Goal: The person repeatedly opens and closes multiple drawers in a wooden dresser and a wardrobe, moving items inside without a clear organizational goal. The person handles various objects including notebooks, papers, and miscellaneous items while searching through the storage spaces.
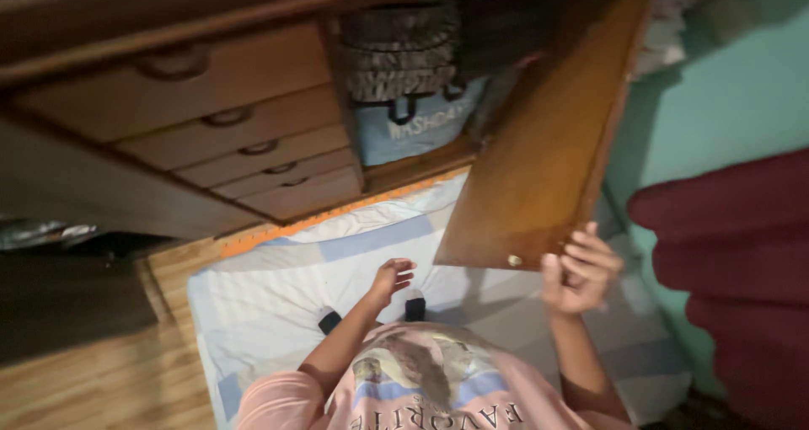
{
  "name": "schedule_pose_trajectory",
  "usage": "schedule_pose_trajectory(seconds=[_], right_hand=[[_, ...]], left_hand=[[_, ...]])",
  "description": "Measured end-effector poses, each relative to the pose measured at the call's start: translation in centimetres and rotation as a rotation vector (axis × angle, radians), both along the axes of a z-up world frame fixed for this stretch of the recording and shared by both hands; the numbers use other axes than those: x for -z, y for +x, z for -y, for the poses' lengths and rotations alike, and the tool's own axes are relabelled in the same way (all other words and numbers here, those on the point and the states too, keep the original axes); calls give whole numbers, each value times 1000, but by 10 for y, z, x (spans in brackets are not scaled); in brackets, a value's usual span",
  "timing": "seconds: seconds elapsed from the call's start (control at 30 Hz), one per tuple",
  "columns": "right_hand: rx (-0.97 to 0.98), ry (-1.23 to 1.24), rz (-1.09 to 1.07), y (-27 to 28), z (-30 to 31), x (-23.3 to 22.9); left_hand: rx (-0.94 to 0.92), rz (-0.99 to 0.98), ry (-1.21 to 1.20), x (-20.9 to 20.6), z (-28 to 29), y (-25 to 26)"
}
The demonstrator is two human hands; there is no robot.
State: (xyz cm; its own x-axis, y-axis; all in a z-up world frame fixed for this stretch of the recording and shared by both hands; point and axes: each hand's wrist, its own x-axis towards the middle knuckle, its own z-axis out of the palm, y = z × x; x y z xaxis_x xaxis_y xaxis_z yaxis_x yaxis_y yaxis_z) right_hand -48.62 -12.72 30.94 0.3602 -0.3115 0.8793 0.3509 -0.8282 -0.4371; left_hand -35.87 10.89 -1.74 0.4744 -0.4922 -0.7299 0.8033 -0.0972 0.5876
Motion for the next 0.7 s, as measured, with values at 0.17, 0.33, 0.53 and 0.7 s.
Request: schedule_pose_trajectory(seconds=[0.17, 0.33, 0.53, 0.7], right_hand=[[218, 139, 9, -59, 46, 3], [364, 212, 80, -100, 102, 6], [568, 41, -19, -151, 177, 7], [554, 256, 15, -178, 251, 21]], left_hand=[[22, 12, 9, 0, 6, 3], [116, 42, 17, -3, 19, 4], [166, 59, 26, -7, 21, 9], [165, 64, 38, -9, 16, 17]])
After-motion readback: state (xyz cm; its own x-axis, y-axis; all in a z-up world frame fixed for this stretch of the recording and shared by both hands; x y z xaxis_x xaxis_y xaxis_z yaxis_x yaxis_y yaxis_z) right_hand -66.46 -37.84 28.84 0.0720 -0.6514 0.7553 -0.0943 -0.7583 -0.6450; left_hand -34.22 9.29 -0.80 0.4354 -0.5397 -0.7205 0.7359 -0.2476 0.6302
